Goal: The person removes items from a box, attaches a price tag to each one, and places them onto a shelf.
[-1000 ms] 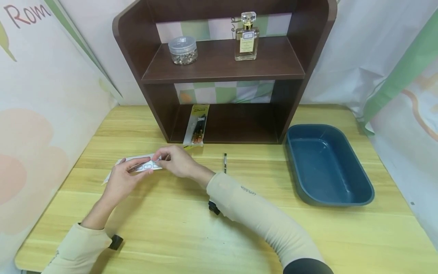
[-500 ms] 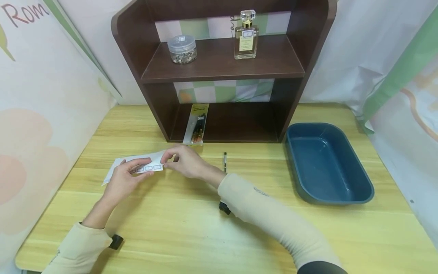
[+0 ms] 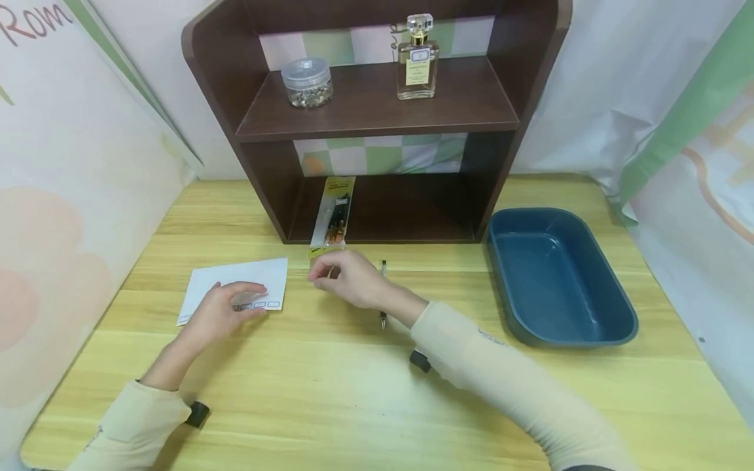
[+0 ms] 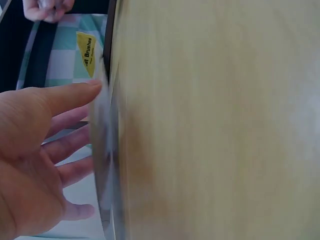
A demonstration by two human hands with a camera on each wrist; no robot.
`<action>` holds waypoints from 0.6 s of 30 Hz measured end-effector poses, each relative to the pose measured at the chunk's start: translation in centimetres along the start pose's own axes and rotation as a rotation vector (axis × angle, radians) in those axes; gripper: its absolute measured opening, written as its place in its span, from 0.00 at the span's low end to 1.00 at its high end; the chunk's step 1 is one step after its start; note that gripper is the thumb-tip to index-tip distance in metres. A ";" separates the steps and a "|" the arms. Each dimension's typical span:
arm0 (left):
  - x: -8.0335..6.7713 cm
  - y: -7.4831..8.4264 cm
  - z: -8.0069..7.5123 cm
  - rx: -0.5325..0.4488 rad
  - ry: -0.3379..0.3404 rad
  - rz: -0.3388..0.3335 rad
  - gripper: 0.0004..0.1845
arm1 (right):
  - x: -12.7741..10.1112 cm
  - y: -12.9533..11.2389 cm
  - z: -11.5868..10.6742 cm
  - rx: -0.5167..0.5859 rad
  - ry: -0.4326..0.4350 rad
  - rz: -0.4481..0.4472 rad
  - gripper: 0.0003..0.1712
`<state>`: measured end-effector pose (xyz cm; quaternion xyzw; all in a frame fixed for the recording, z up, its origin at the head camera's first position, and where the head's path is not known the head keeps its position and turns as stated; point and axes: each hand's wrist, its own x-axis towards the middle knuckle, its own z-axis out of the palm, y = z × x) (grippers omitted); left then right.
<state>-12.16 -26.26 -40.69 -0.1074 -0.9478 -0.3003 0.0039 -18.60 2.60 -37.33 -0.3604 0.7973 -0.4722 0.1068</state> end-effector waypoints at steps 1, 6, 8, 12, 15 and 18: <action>0.0 0.0 0.0 0.007 -0.015 -0.001 0.20 | -0.3 0.2 -0.3 -0.001 0.002 0.002 0.04; -0.2 -0.2 0.1 0.031 -0.036 0.003 0.19 | -1.7 0.8 -1.7 -0.009 0.010 0.017 0.05; -0.2 -0.2 0.1 0.036 -0.033 0.003 0.19 | -2.2 1.2 -2.2 -0.018 0.014 0.020 0.05; -0.2 0.1 0.1 0.046 -0.020 0.005 0.19 | -3.2 1.6 -3.1 -0.041 0.021 0.037 0.06; -0.1 0.6 0.3 0.036 0.008 0.010 0.18 | -4.0 1.9 -3.7 -0.059 0.022 0.060 0.06; 0.4 1.8 0.9 -0.003 0.025 0.003 0.17 | -4.6 2.4 -4.3 -0.084 0.029 0.090 0.07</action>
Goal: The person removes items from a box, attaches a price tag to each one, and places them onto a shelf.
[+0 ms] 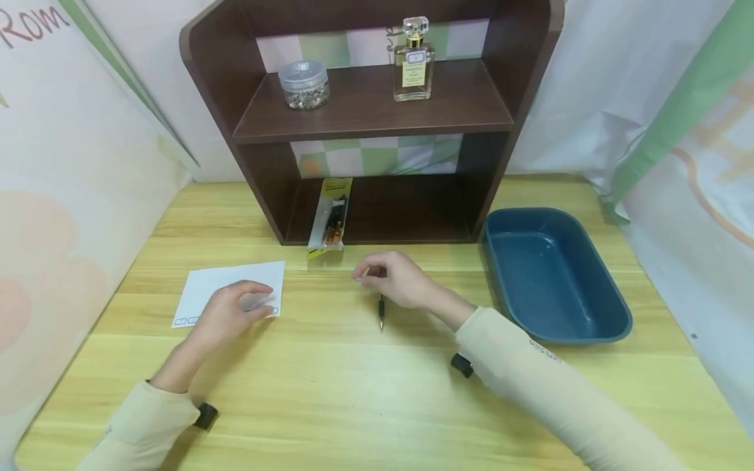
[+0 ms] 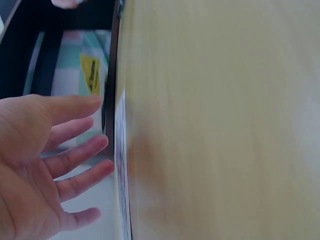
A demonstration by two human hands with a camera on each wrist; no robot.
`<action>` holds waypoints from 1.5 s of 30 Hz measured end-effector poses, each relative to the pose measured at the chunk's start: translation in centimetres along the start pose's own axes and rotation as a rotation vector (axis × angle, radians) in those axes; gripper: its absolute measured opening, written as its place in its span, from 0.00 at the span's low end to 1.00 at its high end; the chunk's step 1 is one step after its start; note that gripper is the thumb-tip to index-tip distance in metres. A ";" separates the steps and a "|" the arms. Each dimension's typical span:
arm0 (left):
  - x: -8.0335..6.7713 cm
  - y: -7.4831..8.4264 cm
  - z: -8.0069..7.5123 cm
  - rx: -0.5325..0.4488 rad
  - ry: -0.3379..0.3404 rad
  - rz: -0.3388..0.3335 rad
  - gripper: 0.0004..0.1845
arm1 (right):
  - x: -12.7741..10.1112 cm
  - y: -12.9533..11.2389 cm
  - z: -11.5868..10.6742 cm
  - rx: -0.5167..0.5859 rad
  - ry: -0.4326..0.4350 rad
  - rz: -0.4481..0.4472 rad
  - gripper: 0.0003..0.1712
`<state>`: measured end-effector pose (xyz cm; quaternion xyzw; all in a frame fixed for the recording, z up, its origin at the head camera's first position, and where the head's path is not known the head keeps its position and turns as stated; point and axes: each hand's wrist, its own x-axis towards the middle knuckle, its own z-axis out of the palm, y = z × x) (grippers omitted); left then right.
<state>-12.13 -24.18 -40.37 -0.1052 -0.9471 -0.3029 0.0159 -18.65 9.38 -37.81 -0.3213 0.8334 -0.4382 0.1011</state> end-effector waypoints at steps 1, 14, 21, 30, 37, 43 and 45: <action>0.2 0.6 0.2 -0.017 -0.002 -0.008 0.16 | -0.1 0.2 -0.2 -0.005 0.000 0.012 0.07; 3.1 8.1 5.4 -0.226 -0.162 -0.049 0.12 | -0.7 2.0 -1.4 -0.076 -0.039 0.095 0.11; 4.5 10.2 7.9 -0.437 -0.262 -0.101 0.18 | -0.4 2.7 -1.5 -0.102 -0.050 0.119 0.13; 6.1 10.9 9.7 -0.552 -0.358 -0.197 0.11 | 0.4 3.6 -2.0 -0.119 -0.046 0.159 0.16; 7.2 11.6 10.0 -0.438 -0.382 -0.219 0.10 | 1.2 3.6 -2.2 -0.086 -0.107 0.211 0.20; 8.0 12.0 10.3 -0.342 -0.389 -0.207 0.13 | 1.5 3.9 -2.3 -0.108 -0.138 0.216 0.20; 8.1 12.2 10.4 -0.304 -0.393 -0.206 0.14 | 1.6 3.9 -2.3 -0.121 -0.152 0.215 0.20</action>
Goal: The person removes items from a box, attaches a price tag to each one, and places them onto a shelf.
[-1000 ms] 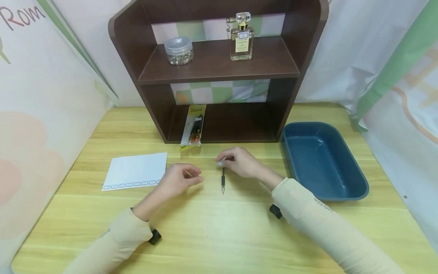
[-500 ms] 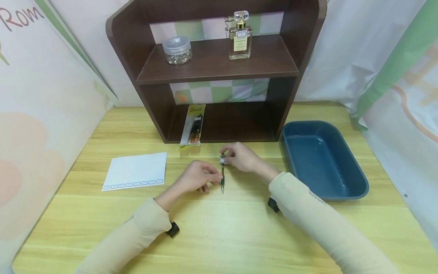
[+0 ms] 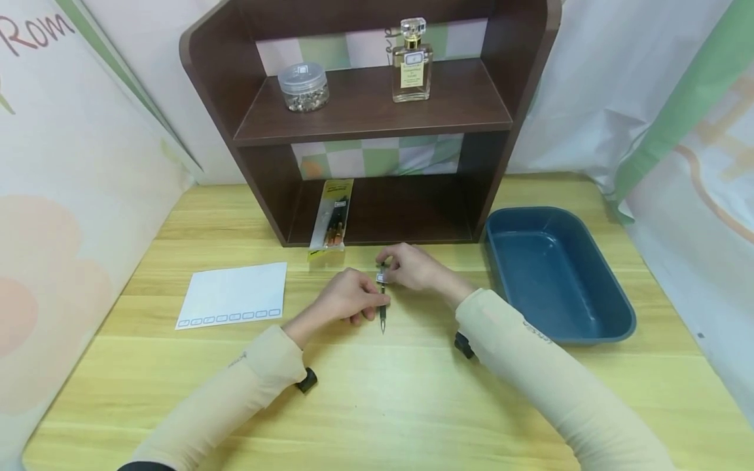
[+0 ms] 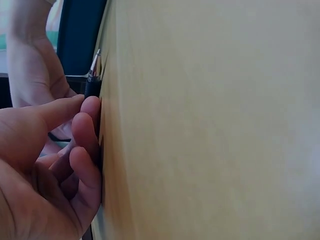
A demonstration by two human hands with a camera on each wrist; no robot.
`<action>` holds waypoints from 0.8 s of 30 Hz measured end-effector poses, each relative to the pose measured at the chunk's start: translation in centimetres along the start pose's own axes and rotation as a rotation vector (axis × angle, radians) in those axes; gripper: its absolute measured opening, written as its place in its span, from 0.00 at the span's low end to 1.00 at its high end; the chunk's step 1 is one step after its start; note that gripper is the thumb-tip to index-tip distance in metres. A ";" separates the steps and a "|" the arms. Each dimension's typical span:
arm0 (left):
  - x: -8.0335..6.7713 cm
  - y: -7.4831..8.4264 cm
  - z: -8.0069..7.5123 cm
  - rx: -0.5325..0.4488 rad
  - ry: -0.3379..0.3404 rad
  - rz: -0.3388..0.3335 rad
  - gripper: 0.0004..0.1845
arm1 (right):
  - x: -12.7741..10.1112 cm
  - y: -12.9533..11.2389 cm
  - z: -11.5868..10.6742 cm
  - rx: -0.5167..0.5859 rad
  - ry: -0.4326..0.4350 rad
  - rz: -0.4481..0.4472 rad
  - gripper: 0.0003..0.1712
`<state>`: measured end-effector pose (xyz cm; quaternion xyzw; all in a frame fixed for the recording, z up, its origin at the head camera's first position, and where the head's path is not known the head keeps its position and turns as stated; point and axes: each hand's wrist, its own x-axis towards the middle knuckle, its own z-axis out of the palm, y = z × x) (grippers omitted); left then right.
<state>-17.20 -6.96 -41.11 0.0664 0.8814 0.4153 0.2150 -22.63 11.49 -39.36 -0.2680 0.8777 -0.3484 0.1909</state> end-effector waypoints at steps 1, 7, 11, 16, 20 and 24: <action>0.1 0.1 0.0 0.018 -0.001 0.000 0.15 | 0.0 0.0 0.0 -0.006 -0.004 0.000 0.20; 0.2 0.6 0.1 0.108 -0.003 -0.016 0.15 | 0.2 0.1 0.2 -0.029 -0.004 -0.002 0.19; 0.3 0.8 0.1 0.156 0.011 -0.025 0.15 | 0.2 0.0 0.2 -0.038 0.004 -0.008 0.18; 0.4 0.9 0.2 0.182 0.017 -0.032 0.14 | 0.0 -0.1 0.2 -0.036 0.017 0.002 0.18; 0.4 1.1 0.3 0.218 0.006 -0.029 0.15 | -0.2 -0.1 0.2 -0.034 0.024 0.018 0.17; 0.6 1.3 0.4 0.296 -0.007 -0.017 0.20 | -0.2 0.1 0.3 -0.030 0.028 0.023 0.17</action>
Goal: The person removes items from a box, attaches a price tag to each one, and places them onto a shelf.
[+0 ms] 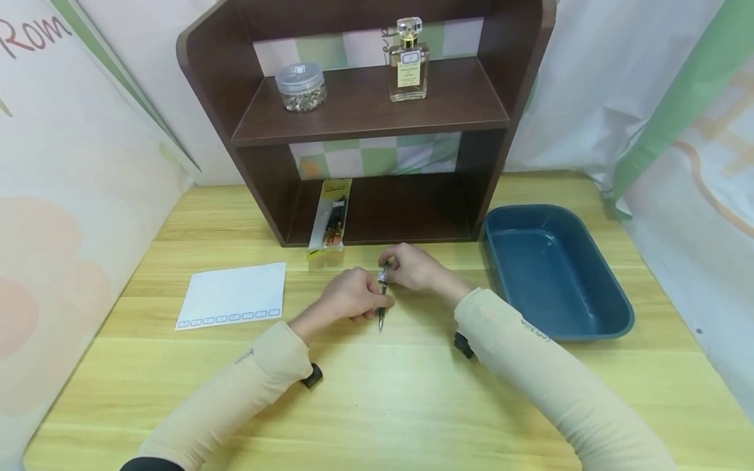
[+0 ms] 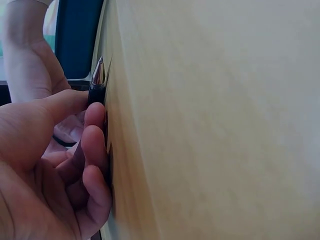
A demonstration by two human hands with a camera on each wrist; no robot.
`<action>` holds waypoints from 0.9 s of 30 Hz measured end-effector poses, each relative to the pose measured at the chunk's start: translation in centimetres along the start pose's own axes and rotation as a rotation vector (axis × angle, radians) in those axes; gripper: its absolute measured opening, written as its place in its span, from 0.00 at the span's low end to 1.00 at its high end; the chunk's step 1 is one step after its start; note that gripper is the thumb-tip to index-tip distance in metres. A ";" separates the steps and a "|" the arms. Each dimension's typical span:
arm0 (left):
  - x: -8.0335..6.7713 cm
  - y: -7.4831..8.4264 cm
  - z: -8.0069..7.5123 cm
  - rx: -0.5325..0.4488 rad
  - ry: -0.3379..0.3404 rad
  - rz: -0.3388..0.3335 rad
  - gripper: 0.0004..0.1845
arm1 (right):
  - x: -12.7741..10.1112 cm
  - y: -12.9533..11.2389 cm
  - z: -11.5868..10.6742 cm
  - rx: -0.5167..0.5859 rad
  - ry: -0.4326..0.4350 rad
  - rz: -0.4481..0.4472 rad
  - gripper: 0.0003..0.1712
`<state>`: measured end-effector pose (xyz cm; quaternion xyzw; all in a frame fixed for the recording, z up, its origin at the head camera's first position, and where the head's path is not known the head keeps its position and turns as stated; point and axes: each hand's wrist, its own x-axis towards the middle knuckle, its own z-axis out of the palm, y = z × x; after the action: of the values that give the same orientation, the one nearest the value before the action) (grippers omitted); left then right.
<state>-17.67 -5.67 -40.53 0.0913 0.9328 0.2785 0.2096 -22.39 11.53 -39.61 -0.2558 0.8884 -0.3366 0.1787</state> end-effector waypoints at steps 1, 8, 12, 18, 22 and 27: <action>0.0 0.1 0.0 0.016 -0.002 0.002 0.20 | 0.0 0.0 0.0 0.003 0.000 0.005 0.17; 0.1 0.3 0.0 0.058 0.009 0.011 0.22 | 0.0 -0.3 -0.1 0.032 0.001 0.023 0.19; -0.1 -0.1 -0.1 0.010 0.050 0.010 0.22 | 0.1 -0.6 0.0 0.060 0.031 0.030 0.21; -0.5 -0.8 -0.1 -0.100 0.132 0.024 0.20 | 0.1 -1.2 0.1 0.134 0.113 0.056 0.26; -0.9 -1.1 -0.1 -0.154 0.200 0.041 0.15 | 0.1 -1.6 -0.1 0.169 0.165 0.069 0.29; -1.3 -1.2 0.0 -0.196 0.299 0.075 0.11 | 0.1 -2.1 -0.4 0.223 0.196 0.110 0.26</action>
<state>-16.59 -7.02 -40.75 0.0628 0.9180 0.3860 0.0658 -21.95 10.32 -37.88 -0.1513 0.8715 -0.4461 0.1366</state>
